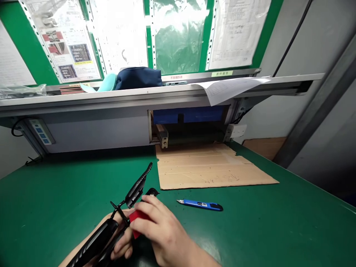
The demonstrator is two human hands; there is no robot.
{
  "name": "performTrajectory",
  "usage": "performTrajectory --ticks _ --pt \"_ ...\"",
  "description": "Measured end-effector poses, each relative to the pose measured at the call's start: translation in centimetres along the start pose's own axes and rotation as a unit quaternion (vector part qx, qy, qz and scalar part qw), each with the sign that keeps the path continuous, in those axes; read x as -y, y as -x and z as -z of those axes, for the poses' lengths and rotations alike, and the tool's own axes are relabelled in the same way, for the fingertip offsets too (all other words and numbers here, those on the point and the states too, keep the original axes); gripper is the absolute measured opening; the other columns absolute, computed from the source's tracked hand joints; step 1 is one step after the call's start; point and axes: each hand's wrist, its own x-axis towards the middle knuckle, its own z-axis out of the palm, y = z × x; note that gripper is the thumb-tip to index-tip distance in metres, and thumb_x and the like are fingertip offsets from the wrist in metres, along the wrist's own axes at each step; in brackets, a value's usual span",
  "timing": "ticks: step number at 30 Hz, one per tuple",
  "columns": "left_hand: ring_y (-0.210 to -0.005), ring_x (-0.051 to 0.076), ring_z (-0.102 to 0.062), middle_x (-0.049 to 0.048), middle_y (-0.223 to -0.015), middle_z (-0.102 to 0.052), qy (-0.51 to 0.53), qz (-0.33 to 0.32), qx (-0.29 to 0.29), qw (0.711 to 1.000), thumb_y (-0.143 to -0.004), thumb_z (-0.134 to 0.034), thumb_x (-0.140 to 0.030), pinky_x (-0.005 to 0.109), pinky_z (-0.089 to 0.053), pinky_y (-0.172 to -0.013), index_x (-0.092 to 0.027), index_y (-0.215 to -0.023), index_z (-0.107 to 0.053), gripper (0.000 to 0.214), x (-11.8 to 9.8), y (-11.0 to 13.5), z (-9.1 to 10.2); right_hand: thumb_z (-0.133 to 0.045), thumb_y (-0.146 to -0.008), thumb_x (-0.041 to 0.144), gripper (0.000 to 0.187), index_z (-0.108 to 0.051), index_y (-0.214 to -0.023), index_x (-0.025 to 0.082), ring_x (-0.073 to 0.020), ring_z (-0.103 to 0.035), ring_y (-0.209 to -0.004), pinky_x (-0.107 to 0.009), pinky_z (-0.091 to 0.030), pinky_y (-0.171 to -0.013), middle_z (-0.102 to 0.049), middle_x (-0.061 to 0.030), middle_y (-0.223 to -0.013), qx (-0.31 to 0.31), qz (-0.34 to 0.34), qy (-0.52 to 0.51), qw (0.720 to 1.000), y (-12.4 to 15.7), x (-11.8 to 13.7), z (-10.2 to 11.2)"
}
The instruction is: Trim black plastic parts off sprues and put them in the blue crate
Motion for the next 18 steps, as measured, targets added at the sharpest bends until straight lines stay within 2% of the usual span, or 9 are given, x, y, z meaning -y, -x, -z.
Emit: performTrajectory --ticks 4,8,11,13,16,18 --pt "-0.028 0.012 -0.044 0.0033 -0.035 -0.049 -0.014 0.005 0.005 1.000 -0.076 -0.063 -0.058 0.029 -0.048 -0.049 -0.010 -0.053 -0.056 0.054 0.2 -0.3 0.5 -0.035 -0.092 0.002 0.041 -0.054 -0.123 0.021 -0.0266 -0.034 -0.130 -0.049 -0.034 -0.108 -0.045 -0.0107 -0.133 -0.020 -0.023 0.025 0.999 0.1 0.3 -0.1" --pt "-0.027 0.012 -0.042 0.0016 -0.035 -0.049 -0.031 0.002 -0.005 0.999 -0.076 -0.062 -0.060 0.028 -0.046 -0.047 -0.006 -0.080 -0.063 0.054 0.0 -0.2 0.6 -0.034 -0.091 0.005 0.039 -0.056 -0.119 0.021 -0.0273 -0.038 -0.127 -0.052 -0.033 -0.108 -0.047 -0.0101 -0.131 0.005 -0.013 0.018 1.000 0.2 -0.3 0.3" --pt "-0.028 0.012 -0.042 -0.0015 -0.036 -0.052 -0.049 -0.021 -0.021 0.998 -0.081 -0.061 -0.053 0.027 -0.047 -0.049 -0.009 -0.112 -0.056 0.054 -0.4 0.1 0.4 -0.036 -0.097 0.013 0.033 -0.055 -0.121 0.024 -0.0257 -0.041 -0.124 -0.044 -0.041 -0.103 -0.046 -0.0095 -0.131 -0.038 -0.117 0.000 0.992 0.5 -1.1 0.8" --pt "-0.028 0.012 -0.041 -0.0024 -0.036 -0.051 -0.066 -0.025 -0.031 0.997 -0.081 -0.060 -0.054 0.027 -0.047 -0.049 -0.008 -0.124 -0.049 0.064 -0.6 0.1 0.2 -0.040 -0.099 0.021 0.031 -0.050 -0.129 0.024 -0.0248 -0.041 -0.124 -0.041 -0.041 -0.103 -0.044 -0.0095 -0.133 -0.065 -0.180 -0.037 0.981 0.7 -1.1 0.9" --pt "-0.027 0.012 -0.039 -0.0023 -0.034 -0.050 -0.084 -0.023 -0.052 0.995 -0.084 -0.056 -0.053 0.025 -0.044 -0.046 -0.006 -0.128 -0.045 0.066 -0.8 0.1 -0.5 -0.039 -0.101 0.028 0.035 -0.043 -0.136 0.023 -0.0241 -0.040 -0.124 -0.039 -0.038 -0.106 -0.042 -0.0100 -0.134 -0.049 -0.189 -0.098 0.976 0.5 -0.2 0.9" --pt "-0.027 0.011 -0.038 -0.0031 -0.034 -0.048 -0.091 -0.033 -0.064 0.993 -0.088 -0.054 -0.048 0.024 -0.042 -0.045 -0.006 -0.129 -0.046 0.059 -0.8 0.1 -1.0 -0.035 -0.103 0.030 0.033 -0.046 -0.132 0.021 -0.0233 -0.044 -0.119 -0.037 -0.041 -0.103 -0.044 -0.0106 -0.129 -0.026 -0.187 -0.138 0.972 0.2 0.6 1.1"
